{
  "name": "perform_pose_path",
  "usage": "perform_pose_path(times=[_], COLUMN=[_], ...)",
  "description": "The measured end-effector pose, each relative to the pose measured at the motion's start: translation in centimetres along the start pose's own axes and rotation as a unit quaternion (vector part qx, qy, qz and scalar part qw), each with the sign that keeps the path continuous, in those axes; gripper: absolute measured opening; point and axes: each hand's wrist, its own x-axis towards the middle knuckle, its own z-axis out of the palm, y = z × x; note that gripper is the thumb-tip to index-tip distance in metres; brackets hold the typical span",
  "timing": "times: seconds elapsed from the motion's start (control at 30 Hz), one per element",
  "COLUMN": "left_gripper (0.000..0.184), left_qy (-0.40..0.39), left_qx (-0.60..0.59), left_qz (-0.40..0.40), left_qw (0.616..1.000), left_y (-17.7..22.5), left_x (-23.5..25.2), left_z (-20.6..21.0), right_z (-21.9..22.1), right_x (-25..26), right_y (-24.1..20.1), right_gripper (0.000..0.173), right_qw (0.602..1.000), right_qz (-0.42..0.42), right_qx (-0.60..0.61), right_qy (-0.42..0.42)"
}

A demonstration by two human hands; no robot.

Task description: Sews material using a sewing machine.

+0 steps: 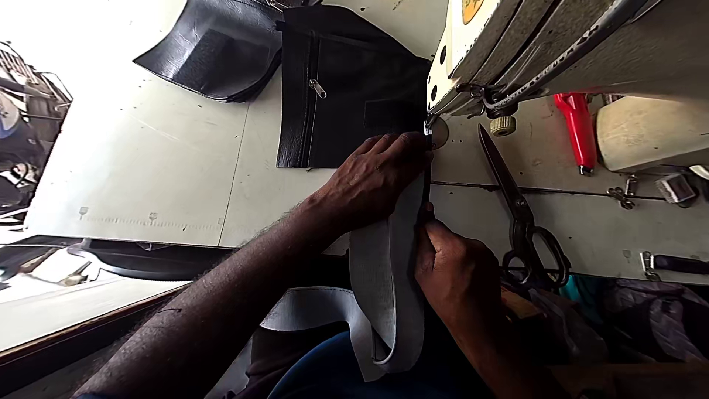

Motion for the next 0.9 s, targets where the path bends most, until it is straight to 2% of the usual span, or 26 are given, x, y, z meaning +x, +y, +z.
perform_pose_path(times=[0.37, 0.63, 0.8, 0.9], left_gripper=[0.041, 0.034, 0.034, 0.034], left_qy=[-0.002, 0.02, 0.032, 0.036], left_qx=[0.015, 0.038, 0.024, 0.018], left_qz=[-0.001, 0.04, 0.034, 0.028], left_qw=[1.0, 0.998, 0.999, 0.999], left_y=[-1.6, -1.6, -2.1, -2.2], left_x=[1.7, 1.9, 1.8, 1.9], left_z=[-0.2, -0.7, -0.4, -0.4], right_z=[0.3, 0.1, 0.2, -0.6], right_x=[2.3, 4.0, 4.1, 4.5], right_y=[0.2, 0.6, 0.6, 1.4], right_gripper=[0.035, 0.032, 0.032, 0.031], right_qw=[1.0, 0.999, 1.0, 0.997], right_qz=[-0.006, -0.014, -0.015, -0.027], right_qx=[-0.012, -0.006, -0.007, 0.015], right_qy=[-0.006, -0.028, -0.026, -0.067])
